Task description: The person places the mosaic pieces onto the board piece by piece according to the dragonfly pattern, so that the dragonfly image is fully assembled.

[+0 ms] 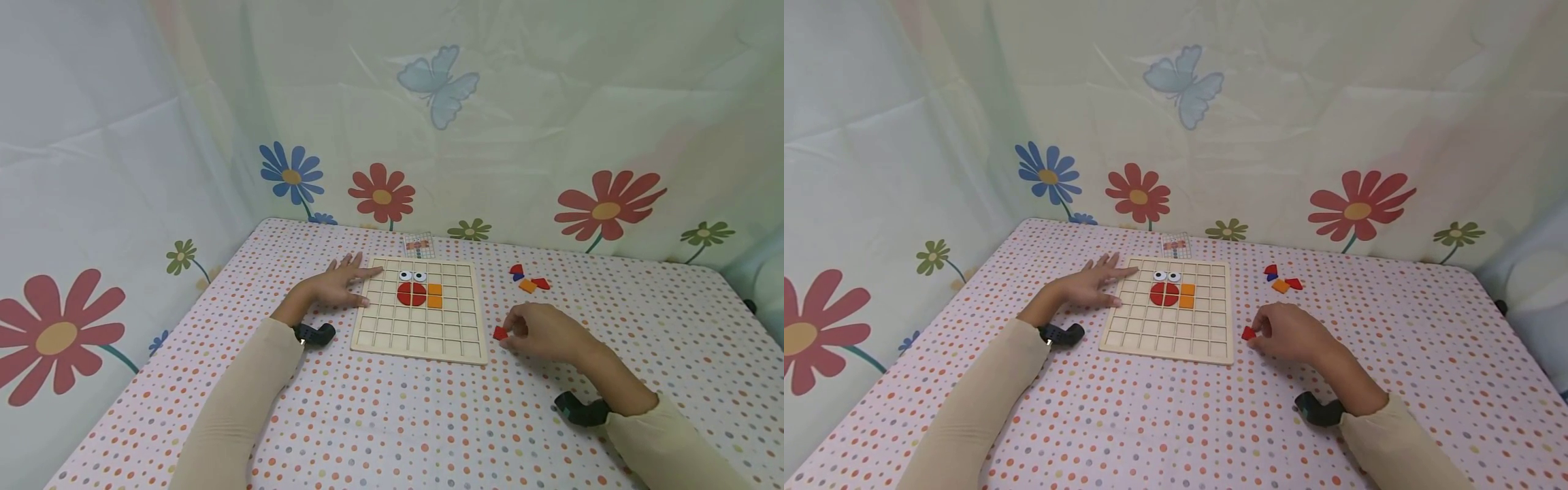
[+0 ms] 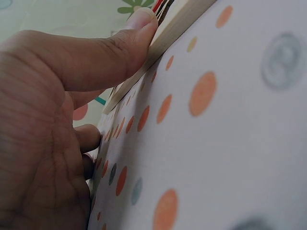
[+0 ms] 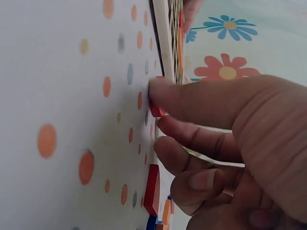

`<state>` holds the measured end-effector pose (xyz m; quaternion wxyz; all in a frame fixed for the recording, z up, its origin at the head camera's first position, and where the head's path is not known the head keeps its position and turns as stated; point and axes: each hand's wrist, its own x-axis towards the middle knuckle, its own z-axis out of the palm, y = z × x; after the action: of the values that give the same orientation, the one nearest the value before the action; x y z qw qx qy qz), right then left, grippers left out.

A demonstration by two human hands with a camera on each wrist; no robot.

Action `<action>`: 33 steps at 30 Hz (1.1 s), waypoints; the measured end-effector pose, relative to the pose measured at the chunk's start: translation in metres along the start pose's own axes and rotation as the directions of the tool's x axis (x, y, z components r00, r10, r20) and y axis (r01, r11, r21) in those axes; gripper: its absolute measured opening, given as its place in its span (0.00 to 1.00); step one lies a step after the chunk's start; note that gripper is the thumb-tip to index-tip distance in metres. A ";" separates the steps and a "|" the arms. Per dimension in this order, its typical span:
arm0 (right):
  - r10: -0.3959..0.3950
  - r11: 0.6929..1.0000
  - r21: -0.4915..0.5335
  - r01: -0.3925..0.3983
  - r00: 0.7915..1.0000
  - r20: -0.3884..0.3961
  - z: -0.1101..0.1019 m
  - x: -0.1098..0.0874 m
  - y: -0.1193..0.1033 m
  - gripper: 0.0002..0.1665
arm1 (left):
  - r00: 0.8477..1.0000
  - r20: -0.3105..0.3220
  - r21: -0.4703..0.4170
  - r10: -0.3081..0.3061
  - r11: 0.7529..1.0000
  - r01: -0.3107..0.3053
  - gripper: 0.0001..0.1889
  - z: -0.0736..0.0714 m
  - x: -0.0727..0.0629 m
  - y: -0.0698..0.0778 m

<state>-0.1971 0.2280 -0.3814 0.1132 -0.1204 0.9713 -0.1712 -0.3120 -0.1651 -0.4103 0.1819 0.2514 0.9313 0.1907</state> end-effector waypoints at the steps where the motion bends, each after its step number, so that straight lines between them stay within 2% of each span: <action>1: -0.004 1.000 0.003 0.004 1.000 0.002 0.000 0.000 0.000 0.16 | 1.000 -0.001 0.001 0.001 1.000 -0.001 0.42 0.000 0.000 0.000; 4: -0.016 1.000 0.005 0.016 1.000 0.003 0.000 0.001 -0.001 0.12 | 1.000 -0.003 0.005 0.006 1.000 -0.006 0.42 0.000 0.000 -0.001; 10: -0.076 0.997 -0.005 0.076 0.997 -0.027 0.001 0.001 -0.003 0.17 | 1.000 -0.005 0.011 0.011 1.000 -0.011 0.42 0.000 0.000 -0.001; 14: -0.115 0.993 0.000 0.115 0.993 -0.027 0.003 0.001 -0.005 0.17 | 1.000 -0.004 0.012 0.010 1.000 -0.010 0.42 0.000 0.000 -0.001; 29: -0.110 0.992 -0.076 0.104 0.991 -0.081 0.011 0.004 -0.010 0.15 | 1.000 -0.006 0.011 0.018 1.000 -0.018 0.42 0.000 -0.001 -0.002; 33: -0.074 0.997 -0.034 0.072 0.994 -0.076 0.009 0.002 -0.008 0.17 | 1.000 -0.007 0.016 0.014 1.000 -0.014 0.42 0.000 0.000 -0.001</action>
<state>-0.1951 0.2171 -0.3874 0.0676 -0.1509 0.9724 -0.1647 -0.3125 -0.1659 -0.4111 0.1752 0.2588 0.9317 0.1853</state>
